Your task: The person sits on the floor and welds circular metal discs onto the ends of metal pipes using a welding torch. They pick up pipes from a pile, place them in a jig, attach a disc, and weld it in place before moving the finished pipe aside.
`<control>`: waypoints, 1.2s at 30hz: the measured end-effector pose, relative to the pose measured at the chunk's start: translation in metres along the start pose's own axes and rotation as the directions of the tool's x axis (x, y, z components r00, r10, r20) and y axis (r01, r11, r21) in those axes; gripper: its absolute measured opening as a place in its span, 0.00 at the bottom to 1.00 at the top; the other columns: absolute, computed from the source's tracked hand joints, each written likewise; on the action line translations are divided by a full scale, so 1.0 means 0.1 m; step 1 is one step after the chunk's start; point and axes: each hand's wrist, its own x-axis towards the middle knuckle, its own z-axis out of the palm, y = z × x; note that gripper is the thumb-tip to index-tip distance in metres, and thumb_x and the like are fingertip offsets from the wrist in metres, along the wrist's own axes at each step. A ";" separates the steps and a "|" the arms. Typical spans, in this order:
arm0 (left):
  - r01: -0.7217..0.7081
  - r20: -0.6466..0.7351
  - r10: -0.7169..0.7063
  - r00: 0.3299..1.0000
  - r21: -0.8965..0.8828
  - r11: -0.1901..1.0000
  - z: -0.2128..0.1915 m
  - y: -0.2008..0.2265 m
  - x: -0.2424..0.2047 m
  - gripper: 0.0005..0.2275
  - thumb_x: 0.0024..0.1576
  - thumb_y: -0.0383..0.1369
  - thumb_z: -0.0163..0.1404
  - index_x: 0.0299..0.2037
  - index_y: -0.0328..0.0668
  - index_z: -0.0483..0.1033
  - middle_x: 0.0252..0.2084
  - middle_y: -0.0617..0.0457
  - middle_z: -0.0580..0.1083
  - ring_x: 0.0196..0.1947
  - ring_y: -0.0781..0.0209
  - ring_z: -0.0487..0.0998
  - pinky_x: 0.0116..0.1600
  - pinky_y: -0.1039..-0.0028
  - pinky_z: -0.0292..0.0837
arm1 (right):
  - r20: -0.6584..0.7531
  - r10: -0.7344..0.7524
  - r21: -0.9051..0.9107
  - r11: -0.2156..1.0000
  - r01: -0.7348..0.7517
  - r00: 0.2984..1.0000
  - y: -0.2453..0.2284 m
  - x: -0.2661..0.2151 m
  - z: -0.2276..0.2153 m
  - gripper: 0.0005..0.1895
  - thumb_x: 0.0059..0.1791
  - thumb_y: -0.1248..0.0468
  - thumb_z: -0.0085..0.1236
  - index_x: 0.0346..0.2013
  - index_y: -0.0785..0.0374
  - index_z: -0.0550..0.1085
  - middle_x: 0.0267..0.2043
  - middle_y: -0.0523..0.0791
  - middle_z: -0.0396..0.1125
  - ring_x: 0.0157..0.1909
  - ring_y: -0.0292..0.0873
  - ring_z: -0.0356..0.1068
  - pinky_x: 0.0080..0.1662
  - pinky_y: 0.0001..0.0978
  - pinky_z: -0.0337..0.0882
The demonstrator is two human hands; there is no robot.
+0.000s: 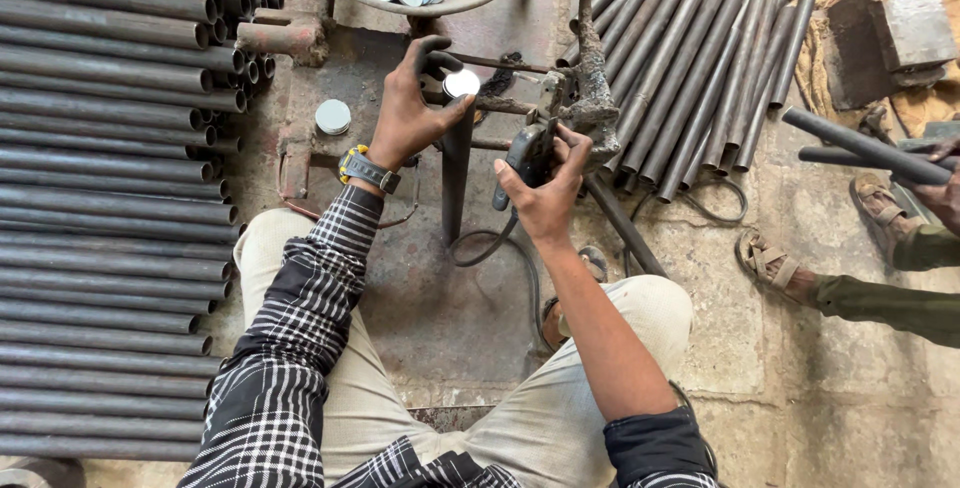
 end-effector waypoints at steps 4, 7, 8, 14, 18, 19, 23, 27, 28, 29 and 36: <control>-0.008 -0.031 0.009 0.999 0.024 1.000 0.01 0.03 -0.02 0.28 0.52 0.31 0.68 0.59 0.38 0.66 0.49 0.48 0.79 0.47 0.56 0.82 0.50 0.69 0.82 | 0.011 0.010 -0.035 0.999 -0.010 1.000 0.02 0.01 0.00 0.36 0.43 0.59 0.70 0.56 0.59 0.55 0.44 0.47 0.70 0.40 0.39 0.77 0.44 0.30 0.82; 0.025 -0.051 -0.024 0.998 0.012 1.000 0.01 0.09 -0.05 0.25 0.53 0.30 0.67 0.57 0.37 0.68 0.49 0.47 0.79 0.46 0.57 0.82 0.49 0.71 0.83 | 0.017 -0.006 0.007 1.000 0.006 1.000 0.01 -0.02 0.00 0.35 0.46 0.60 0.70 0.56 0.59 0.55 0.46 0.47 0.71 0.44 0.40 0.76 0.48 0.31 0.80; 0.020 -0.062 -0.018 0.998 0.032 0.999 0.01 0.11 -0.06 0.24 0.53 0.30 0.67 0.56 0.37 0.69 0.48 0.47 0.79 0.46 0.57 0.81 0.48 0.72 0.83 | 0.011 -0.010 -0.003 1.000 0.010 1.000 0.01 -0.03 0.01 0.35 0.46 0.60 0.70 0.57 0.59 0.55 0.46 0.47 0.71 0.43 0.40 0.76 0.48 0.32 0.79; -0.011 -0.096 0.020 0.995 0.092 0.996 0.03 0.10 -0.09 0.19 0.53 0.31 0.67 0.50 0.37 0.72 0.46 0.49 0.79 0.46 0.56 0.81 0.49 0.68 0.80 | 0.006 -0.060 -0.030 0.998 0.060 0.998 -0.01 -0.04 0.05 0.36 0.46 0.60 0.72 0.56 0.60 0.56 0.45 0.47 0.70 0.43 0.40 0.75 0.48 0.32 0.77; -0.037 -0.082 0.057 0.995 0.221 0.975 0.05 0.05 -0.08 0.12 0.52 0.31 0.67 0.41 0.37 0.78 0.43 0.49 0.78 0.44 0.54 0.80 0.50 0.67 0.78 | 0.005 -0.032 -0.025 0.999 0.032 0.999 -0.03 -0.03 0.07 0.36 0.45 0.60 0.72 0.56 0.60 0.56 0.43 0.46 0.72 0.42 0.39 0.76 0.47 0.31 0.79; -0.068 -0.088 0.092 0.992 0.245 0.967 0.03 0.06 -0.10 0.11 0.51 0.30 0.67 0.39 0.36 0.78 0.43 0.48 0.77 0.45 0.52 0.79 0.50 0.67 0.78 | 0.004 -0.026 -0.027 0.999 0.026 1.000 -0.03 -0.03 0.08 0.36 0.45 0.59 0.72 0.56 0.60 0.56 0.43 0.46 0.72 0.42 0.39 0.76 0.47 0.30 0.79; -0.087 -0.092 0.109 0.990 0.216 0.973 -0.03 0.12 -0.11 0.11 0.51 0.31 0.67 0.35 0.34 0.79 0.42 0.47 0.77 0.44 0.53 0.79 0.47 0.70 0.79 | -0.012 -0.050 -0.051 0.997 0.049 0.999 -0.04 -0.03 0.07 0.36 0.45 0.60 0.72 0.56 0.60 0.56 0.43 0.47 0.72 0.42 0.40 0.76 0.47 0.31 0.78; -0.007 -0.086 0.015 0.996 0.092 0.996 -0.03 0.15 -0.11 0.10 0.53 0.31 0.66 0.37 0.34 0.78 0.41 0.49 0.78 0.39 0.60 0.83 0.46 0.73 0.82 | -0.010 -0.047 -0.064 0.997 0.046 0.999 -0.01 -0.03 0.08 0.36 0.45 0.59 0.72 0.56 0.60 0.56 0.43 0.47 0.72 0.42 0.41 0.76 0.47 0.31 0.78; -0.016 -0.094 0.026 0.995 0.105 0.994 -0.02 0.15 -0.11 0.11 0.53 0.30 0.66 0.38 0.33 0.78 0.41 0.49 0.78 0.39 0.59 0.83 0.45 0.73 0.81 | -0.010 -0.046 -0.069 0.997 0.045 0.999 0.00 -0.03 0.08 0.36 0.45 0.58 0.72 0.56 0.60 0.56 0.43 0.47 0.72 0.42 0.41 0.76 0.48 0.32 0.78; -0.025 -0.102 0.037 0.994 0.118 0.993 -0.02 0.15 -0.11 0.11 0.53 0.30 0.66 0.38 0.33 0.78 0.40 0.48 0.78 0.38 0.58 0.83 0.45 0.72 0.81 | 0.003 -0.034 -0.070 0.997 0.034 0.999 0.01 -0.02 0.08 0.36 0.45 0.57 0.72 0.56 0.60 0.56 0.43 0.47 0.72 0.42 0.41 0.77 0.47 0.31 0.80; -0.038 -0.058 0.046 0.997 0.128 0.991 -0.01 0.14 -0.08 0.09 0.53 0.27 0.64 0.39 0.35 0.78 0.42 0.49 0.77 0.41 0.58 0.82 0.48 0.72 0.81 | 0.026 -0.038 -0.079 0.996 0.040 0.999 0.01 -0.04 0.12 0.35 0.46 0.56 0.71 0.56 0.60 0.56 0.44 0.48 0.72 0.43 0.42 0.78 0.48 0.33 0.80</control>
